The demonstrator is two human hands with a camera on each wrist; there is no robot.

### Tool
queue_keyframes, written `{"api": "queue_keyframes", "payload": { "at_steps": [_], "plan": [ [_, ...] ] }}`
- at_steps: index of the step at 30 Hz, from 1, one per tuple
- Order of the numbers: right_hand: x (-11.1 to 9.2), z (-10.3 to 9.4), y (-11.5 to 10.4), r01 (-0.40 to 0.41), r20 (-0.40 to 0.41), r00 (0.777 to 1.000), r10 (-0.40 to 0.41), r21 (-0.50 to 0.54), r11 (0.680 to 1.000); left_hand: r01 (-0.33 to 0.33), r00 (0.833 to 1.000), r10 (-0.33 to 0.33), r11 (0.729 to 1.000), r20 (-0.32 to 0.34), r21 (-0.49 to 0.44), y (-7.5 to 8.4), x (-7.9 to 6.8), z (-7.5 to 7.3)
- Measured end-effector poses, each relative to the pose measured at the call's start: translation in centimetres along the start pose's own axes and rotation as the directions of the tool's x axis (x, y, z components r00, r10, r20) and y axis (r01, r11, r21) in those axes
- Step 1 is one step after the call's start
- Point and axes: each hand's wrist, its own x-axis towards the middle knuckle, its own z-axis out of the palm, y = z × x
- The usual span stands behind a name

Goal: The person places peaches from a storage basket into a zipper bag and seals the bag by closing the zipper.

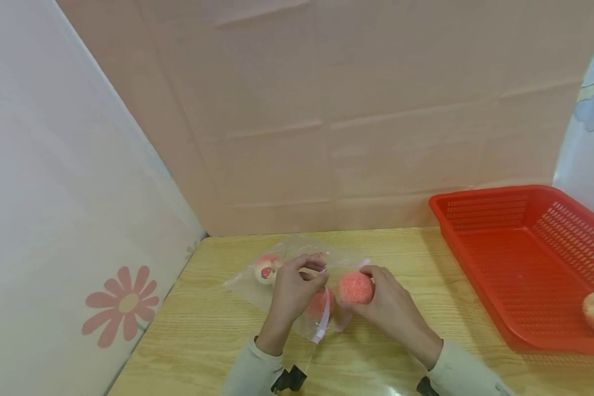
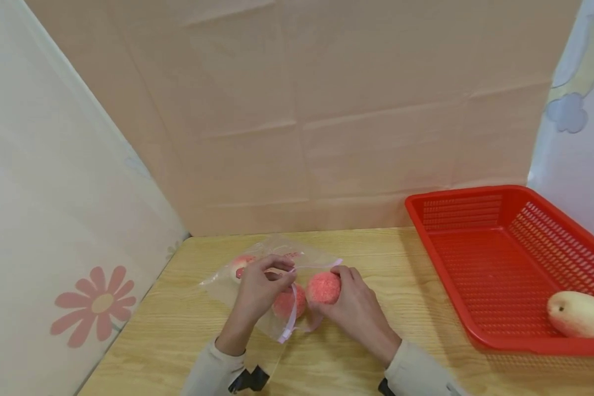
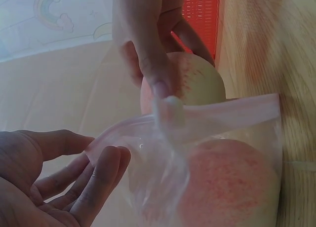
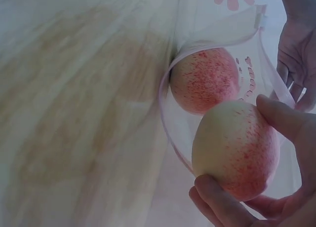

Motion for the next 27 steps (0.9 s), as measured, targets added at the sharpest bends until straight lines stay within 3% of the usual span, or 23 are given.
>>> {"api": "queue_keyframes", "payload": {
  "at_steps": [6, 19, 27],
  "plan": [
    [0.3, 0.5, 0.0, 0.000, -0.027, 1.000, 0.000, -0.013, 1.000, -0.014, 1.000, 0.014, 1.000, -0.010, 0.017, -0.2, 0.0, 0.3],
    [1.0, 1.4, -0.4, -0.081, -0.040, 0.996, 0.082, 0.019, 0.997, -0.047, 0.999, 0.048, 0.996, -0.008, 0.070, -0.2, 0.4, 0.5],
    [0.8, 1.8, -0.4, -0.049, -0.031, 0.998, 0.051, 0.050, 0.998, -0.051, 0.999, 0.051, 0.997, -0.008, 0.064, -0.7, 0.4, 0.7]
  ]
}}
